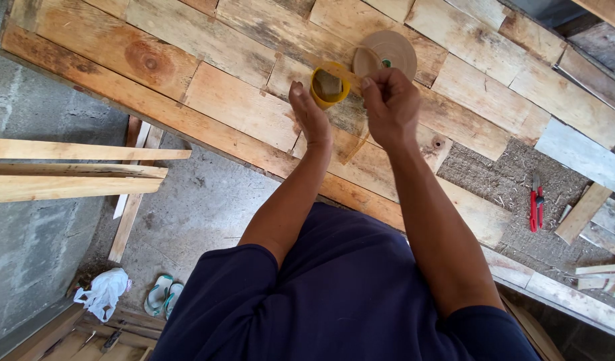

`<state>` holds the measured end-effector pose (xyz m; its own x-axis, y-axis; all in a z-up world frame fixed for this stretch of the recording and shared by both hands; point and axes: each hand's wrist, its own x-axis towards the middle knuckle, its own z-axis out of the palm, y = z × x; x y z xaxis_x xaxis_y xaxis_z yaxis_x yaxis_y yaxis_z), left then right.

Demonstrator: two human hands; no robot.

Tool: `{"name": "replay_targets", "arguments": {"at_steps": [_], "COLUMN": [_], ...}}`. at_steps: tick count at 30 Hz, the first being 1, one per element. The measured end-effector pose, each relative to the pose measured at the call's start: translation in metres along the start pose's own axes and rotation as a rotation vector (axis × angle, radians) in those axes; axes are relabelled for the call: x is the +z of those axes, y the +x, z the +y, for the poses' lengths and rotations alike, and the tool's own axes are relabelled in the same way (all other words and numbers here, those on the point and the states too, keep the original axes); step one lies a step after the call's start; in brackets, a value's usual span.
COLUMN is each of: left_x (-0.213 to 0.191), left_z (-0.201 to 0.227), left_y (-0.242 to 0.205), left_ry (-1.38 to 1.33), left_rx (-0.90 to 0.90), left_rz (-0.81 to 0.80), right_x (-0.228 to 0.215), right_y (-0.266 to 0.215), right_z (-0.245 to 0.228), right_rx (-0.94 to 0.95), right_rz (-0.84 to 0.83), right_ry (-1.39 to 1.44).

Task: Applying and cutting wood strips on a surface using a utility knife and adhesive tape.

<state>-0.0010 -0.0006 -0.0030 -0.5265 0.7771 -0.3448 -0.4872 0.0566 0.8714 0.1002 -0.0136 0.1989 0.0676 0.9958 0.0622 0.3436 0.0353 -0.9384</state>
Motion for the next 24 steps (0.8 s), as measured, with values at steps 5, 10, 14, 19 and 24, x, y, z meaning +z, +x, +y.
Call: {"name": "replay_targets", "arguments": {"at_steps": [5, 10, 14, 19, 24], "left_x": [0.001, 0.011, 0.016, 0.022, 0.021], "left_z": [0.008, 0.038, 0.043, 0.059, 0.036], "left_y": [-0.004, -0.015, -0.016, -0.021, -0.016], "left_ry": [0.104, 0.433, 0.456, 0.379, 0.334], "left_rx": [0.084, 0.056, -0.051, -0.198, -0.128], "left_rz": [-0.051, -0.033, -0.006, 0.014, 0.063], "right_x": [0.029, 0.038, 0.036, 0.018, -0.016], "right_y": [0.016, 0.012, 0.009, 0.004, -0.006], "right_z": [0.038, 0.053, 0.059, 0.047, 0.021], "right_rx": [0.301, 0.396, 0.281, 0.263, 0.336], "right_rz": [-0.001, 0.014, 0.032, -0.003, -0.026], "right_ry": [0.021, -0.133, -0.220, -0.277, -0.308]}}
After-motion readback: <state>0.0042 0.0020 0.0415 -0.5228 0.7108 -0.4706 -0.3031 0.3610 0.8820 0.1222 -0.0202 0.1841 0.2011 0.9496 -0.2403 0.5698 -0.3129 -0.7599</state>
